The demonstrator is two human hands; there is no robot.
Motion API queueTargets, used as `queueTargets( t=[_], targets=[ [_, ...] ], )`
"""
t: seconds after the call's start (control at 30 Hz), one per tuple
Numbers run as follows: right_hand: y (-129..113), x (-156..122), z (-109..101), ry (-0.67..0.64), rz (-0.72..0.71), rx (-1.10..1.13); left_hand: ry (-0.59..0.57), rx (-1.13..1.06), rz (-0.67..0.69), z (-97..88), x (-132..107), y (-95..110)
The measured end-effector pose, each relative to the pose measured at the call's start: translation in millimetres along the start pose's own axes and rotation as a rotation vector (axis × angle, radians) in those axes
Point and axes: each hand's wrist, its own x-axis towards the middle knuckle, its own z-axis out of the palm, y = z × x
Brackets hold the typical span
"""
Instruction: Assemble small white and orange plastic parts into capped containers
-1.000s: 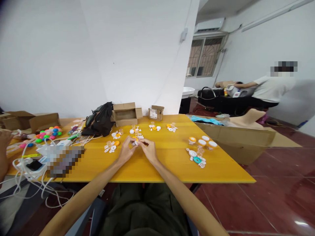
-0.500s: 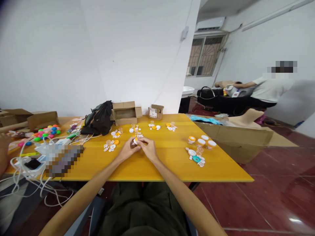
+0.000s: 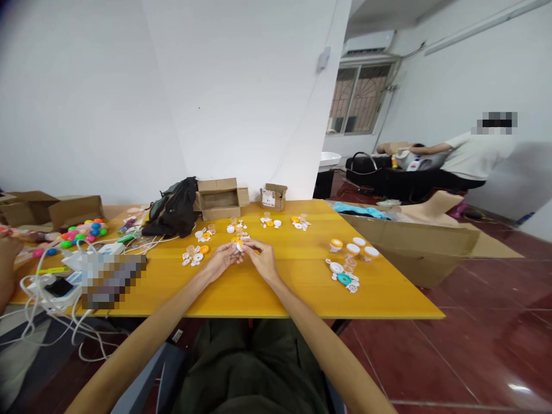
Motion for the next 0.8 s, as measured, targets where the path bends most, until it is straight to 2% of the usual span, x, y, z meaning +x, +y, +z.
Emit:
queueTargets(
  t=[0.13, 0.67, 0.8],
  targets=[
    [1.0, 0.7, -0.8, -0.001, -0.005, 0.006, 0.009, 0.061, 0.078, 3.7, -1.3, 1.3],
    [6.8, 0.9, 1.6, 0.019, 0.025, 0.020, 0.189, 0.542, 0.464, 6.6, 0.6, -7.8],
    [8.0, 2.1, 0.3, 0.000, 0.045, 0.023, 0.215, 0.590, 0.494, 6.3, 0.7, -6.7]
  ],
)
